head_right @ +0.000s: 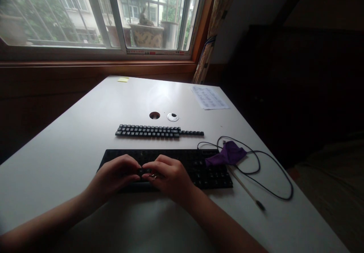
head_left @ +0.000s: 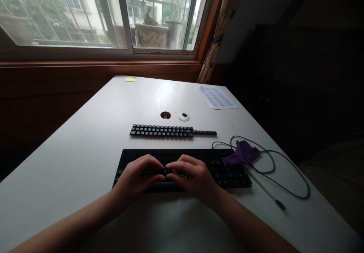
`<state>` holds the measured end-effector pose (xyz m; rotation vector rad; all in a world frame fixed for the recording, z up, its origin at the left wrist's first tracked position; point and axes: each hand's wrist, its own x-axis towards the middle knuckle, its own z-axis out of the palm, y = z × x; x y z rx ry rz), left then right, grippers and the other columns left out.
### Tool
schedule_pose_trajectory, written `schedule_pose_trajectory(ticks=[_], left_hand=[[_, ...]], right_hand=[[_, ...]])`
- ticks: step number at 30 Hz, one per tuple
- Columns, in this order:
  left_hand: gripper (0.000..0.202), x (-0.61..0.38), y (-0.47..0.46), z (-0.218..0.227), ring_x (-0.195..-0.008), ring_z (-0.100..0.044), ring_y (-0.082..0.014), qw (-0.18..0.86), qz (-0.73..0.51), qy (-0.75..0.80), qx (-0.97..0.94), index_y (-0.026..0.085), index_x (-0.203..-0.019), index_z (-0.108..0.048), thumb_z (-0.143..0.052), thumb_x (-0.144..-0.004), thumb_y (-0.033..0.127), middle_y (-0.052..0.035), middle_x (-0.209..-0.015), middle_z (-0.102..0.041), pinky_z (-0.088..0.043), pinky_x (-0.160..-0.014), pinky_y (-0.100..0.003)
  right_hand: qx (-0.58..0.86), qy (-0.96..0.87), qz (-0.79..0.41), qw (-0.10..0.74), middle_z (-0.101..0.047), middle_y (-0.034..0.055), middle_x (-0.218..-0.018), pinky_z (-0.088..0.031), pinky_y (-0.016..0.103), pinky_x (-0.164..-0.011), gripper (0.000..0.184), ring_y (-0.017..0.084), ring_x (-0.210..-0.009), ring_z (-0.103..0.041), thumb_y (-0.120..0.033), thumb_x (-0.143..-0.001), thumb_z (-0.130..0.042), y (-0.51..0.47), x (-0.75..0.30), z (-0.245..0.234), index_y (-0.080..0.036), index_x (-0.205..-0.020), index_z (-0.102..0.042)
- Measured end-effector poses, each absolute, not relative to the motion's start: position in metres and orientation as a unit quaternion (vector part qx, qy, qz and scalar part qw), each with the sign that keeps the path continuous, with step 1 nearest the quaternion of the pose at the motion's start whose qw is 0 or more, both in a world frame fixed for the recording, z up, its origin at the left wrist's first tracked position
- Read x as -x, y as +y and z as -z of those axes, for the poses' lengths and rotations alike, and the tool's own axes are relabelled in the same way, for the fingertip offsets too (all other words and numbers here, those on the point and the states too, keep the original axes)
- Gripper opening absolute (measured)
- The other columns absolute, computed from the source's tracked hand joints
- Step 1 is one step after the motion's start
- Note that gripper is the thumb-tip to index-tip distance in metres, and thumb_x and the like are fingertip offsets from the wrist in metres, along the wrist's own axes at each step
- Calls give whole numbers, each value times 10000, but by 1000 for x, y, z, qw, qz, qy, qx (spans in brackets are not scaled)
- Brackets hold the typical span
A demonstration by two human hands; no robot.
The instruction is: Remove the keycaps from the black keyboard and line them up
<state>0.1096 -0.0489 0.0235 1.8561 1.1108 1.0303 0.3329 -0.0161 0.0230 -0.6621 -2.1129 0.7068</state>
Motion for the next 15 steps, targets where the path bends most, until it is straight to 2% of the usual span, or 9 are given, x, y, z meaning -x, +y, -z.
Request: schedule_pose_trajectory(ticks=[7, 15], left_hand=[[119, -111, -49, -23, -763, -621, -161, 361, -413, 406, -731, 164, -922, -648, -697, -854, 248, -57, -863, -647, -520, -658, -252], [113, -111, -49, -26, -815, -610, -165, 448, -425, 384, -686, 170, -950, -645, -684, -861, 228, -61, -937, -599, -523, -697, -267]], right_hand=[[274, -842, -267, 380, -593, 22, -768, -461, 247, -549, 210, 125, -634, -565, -280, -864, -678, -17, -333, -21, -218, -1064, -696], [270, -835, -269, 397, -584, 16, -759, -455, 242, -538, 205, 116, -614, -560, -263, -858, -683, -19, -332, -19, -217, -1057, -695]])
